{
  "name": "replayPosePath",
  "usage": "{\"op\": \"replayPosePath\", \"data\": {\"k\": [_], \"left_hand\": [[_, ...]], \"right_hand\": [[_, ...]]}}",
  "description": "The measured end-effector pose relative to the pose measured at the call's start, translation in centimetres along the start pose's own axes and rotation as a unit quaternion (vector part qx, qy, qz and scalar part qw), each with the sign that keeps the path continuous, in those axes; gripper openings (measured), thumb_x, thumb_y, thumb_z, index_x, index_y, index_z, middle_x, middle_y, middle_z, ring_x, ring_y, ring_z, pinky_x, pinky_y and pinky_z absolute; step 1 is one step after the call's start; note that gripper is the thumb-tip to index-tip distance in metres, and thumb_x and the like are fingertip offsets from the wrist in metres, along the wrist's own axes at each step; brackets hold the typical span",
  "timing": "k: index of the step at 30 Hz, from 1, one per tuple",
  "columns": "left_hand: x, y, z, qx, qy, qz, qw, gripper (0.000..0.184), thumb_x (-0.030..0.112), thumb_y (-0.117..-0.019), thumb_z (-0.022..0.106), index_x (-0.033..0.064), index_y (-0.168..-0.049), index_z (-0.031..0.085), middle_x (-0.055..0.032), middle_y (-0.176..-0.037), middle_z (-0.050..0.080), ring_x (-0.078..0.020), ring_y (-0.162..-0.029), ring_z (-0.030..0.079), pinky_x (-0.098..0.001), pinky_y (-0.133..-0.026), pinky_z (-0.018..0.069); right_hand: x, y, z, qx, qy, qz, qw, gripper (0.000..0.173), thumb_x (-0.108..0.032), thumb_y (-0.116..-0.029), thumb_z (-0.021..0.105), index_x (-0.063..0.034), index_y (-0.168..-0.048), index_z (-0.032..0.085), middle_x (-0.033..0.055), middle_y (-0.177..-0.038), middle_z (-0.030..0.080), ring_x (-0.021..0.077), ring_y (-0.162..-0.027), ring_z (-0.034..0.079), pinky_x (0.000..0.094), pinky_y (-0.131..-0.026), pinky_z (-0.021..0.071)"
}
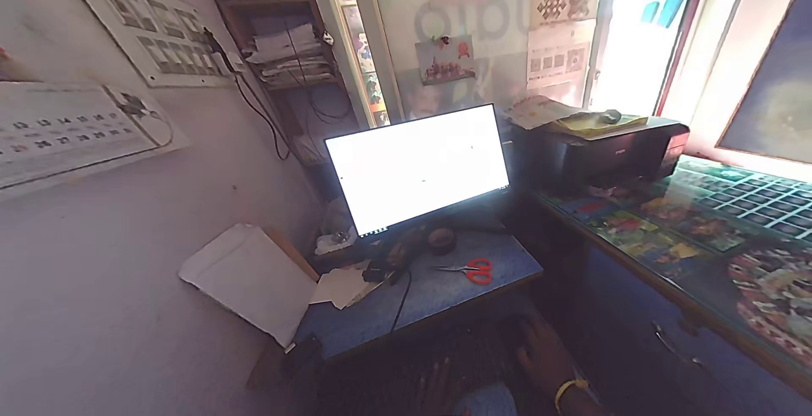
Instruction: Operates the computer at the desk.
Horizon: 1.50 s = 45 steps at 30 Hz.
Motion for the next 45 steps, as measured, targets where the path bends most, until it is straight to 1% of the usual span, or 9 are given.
{"op": "replayPosePath", "data": {"k": [8,11,14,16,21,27,31,35,45], "left_hand": [[-0.02,0.05,-0.11,0.016,-0.001,0.007,1.0,0.051,0.05,-0.104,0.047,0.0257,-0.148,0.056,-0.0129,-0.164,0.036,-0.034,-0.153,0.03,-0.0591,-0.125,0.0168],[0.06,0.07,-0.09,0.014,0.0,0.005,1.0,0.052,0.05,-0.1038,0.047,0.0243,-0.148,0.056,-0.0127,-0.164,0.037,-0.034,-0.153,0.03,-0.0589,-0.125,0.017],[-0.02,0.02,-0.03,0.006,-0.001,0.001,1.0,0.053,0.051,-0.1039,0.046,0.0233,-0.149,0.055,-0.0125,-0.164,0.036,-0.0335,-0.154,0.029,-0.0586,-0.125,0.0161],[-0.11,-0.01,0.03,0.005,-0.005,0.0,1.0,0.054,0.051,-0.104,0.045,0.0232,-0.149,0.055,-0.0121,-0.164,0.036,-0.0332,-0.154,0.029,-0.0583,-0.125,0.0162],[-0.04,0.13,0.07,0.003,-0.001,-0.004,1.0,0.054,0.051,-0.104,0.045,0.0221,-0.148,0.056,-0.012,-0.164,0.036,-0.0329,-0.154,0.029,-0.0579,-0.125,0.0159],[-0.05,0.05,0.02,-0.001,-0.006,-0.009,1.0,0.054,0.052,-0.1039,0.046,0.0215,-0.148,0.056,-0.0112,-0.165,0.036,-0.032,-0.154,0.029,-0.057,-0.126,0.0166],[-0.02,0.0,-0.1,-0.009,-0.011,-0.013,1.0,0.054,0.051,-0.104,0.046,0.0207,-0.148,0.056,-0.0116,-0.164,0.036,-0.0331,-0.154,0.03,-0.0574,-0.125,0.0174],[0.05,0.07,-0.18,-0.008,-0.009,-0.013,1.0,0.054,0.051,-0.1043,0.045,0.0204,-0.148,0.056,-0.0119,-0.164,0.036,-0.0329,-0.154,0.029,-0.0573,-0.125,0.0173],[0.15,0.15,-0.11,-0.002,-0.008,-0.006,1.0,0.053,0.05,-0.1044,0.046,0.0205,-0.147,0.056,-0.0111,-0.164,0.036,-0.0318,-0.154,0.029,-0.0569,-0.125,0.0166]], "right_hand": [[0.0,0.08,0.07,0.001,-0.008,0.0,1.0,0.056,-0.038,-0.0917,0.06,-0.0159,-0.143,0.061,0.0158,-0.152,0.052,0.0375,-0.139,0.05,0.0525,-0.112,0.0436],[-0.04,0.1,0.04,-0.001,-0.019,-0.006,1.0,0.058,-0.038,-0.0921,0.061,-0.0168,-0.146,0.058,0.015,-0.153,0.051,0.0365,-0.141,0.048,0.0518,-0.114,0.0417],[-0.16,-0.02,0.12,0.009,-0.014,-0.017,1.0,0.059,-0.039,-0.0921,0.06,-0.0166,-0.147,0.057,0.013,-0.153,0.052,0.0357,-0.143,0.047,0.0522,-0.116,0.0398],[-0.14,-0.14,0.23,0.007,-0.009,-0.018,1.0,0.059,-0.039,-0.0923,0.059,-0.0173,-0.147,0.057,0.0122,-0.153,0.052,0.0357,-0.143,0.047,0.0518,-0.116,0.0402],[-0.25,0.05,0.07,0.016,-0.005,-0.022,1.0,0.057,-0.038,-0.0919,0.059,-0.0175,-0.145,0.059,0.0127,-0.151,0.054,0.0352,-0.14,0.05,0.0507,-0.113,0.0431],[-0.2,-0.03,0.27,0.014,0.002,-0.021,1.0,0.056,-0.039,-0.093,0.056,-0.0195,-0.145,0.059,0.0127,-0.152,0.053,0.0349,-0.141,0.049,0.0507,-0.113,0.0428],[-0.43,0.0,-0.21,0.056,0.0,-0.039,0.998,0.052,-0.037,-0.0907,0.058,-0.019,-0.139,0.065,0.0121,-0.148,0.057,0.0345,-0.136,0.054,0.05,-0.11,0.0462],[-0.48,0.01,-0.18,0.045,-0.003,-0.035,0.998,0.053,-0.036,-0.0914,0.059,-0.0185,-0.141,0.063,0.0119,-0.15,0.056,0.0349,-0.138,0.052,0.0499,-0.112,0.0451],[-0.37,0.13,-0.24,0.043,-0.006,-0.03,0.999,0.052,-0.035,-0.092,0.058,-0.0192,-0.141,0.064,0.0138,-0.149,0.056,0.0363,-0.139,0.052,0.0508,-0.112,0.0447]]}}
Point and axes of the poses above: each hand's wrist, its own y-axis away from the middle knuckle, its own z-axis out of the palm, x = y × z, the point moved 9 cm from there along -y, towards the middle knuckle
